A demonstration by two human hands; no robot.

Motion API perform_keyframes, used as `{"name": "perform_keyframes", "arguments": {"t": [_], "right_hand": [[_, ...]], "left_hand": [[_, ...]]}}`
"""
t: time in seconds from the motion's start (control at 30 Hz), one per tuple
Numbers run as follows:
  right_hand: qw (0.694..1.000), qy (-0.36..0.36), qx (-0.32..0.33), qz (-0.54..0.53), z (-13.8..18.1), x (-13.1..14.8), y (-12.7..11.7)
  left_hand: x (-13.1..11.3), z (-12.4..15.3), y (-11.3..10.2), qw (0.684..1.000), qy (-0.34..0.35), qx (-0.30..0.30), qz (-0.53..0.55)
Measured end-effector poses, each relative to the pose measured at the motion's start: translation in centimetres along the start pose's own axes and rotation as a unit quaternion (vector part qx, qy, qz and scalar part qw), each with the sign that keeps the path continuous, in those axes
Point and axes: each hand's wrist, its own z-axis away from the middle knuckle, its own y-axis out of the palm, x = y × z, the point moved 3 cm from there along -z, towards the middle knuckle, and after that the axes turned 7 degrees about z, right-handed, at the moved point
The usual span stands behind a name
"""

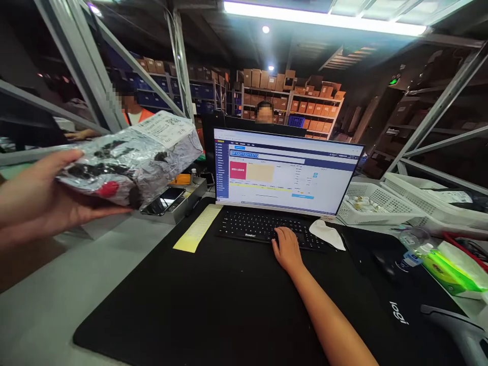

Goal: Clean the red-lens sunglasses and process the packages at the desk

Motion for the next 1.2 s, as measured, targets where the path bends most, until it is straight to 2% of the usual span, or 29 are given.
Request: {"name": "perform_keyframes", "arguments": {"t": [0.2, 0.9, 1.07, 1.2], "right_hand": [[0.998, -0.051, 0.021, -0.041, 0.2, -0.1, 0.0], [0.998, -0.043, 0.032, -0.026, 0.6, -0.7, -0.2], [0.999, -0.039, 0.032, -0.006, 0.7, -2.5, -0.9], [0.999, -0.018, 0.025, 0.025, 1.2, -5.6, -1.9]], "left_hand": [[0.3, 0.4, -0.3, 0.999, -0.03, 0.015, 0.03], [-0.8, 1.6, -0.2, 1.0, -0.007, 0.011, 0.006], [-1.1, 1.5, -0.4, 1.0, 0.008, 0.001, -0.017], [-1.5, 1.8, -0.5, 0.999, 0.017, -0.002, -0.031]]}}
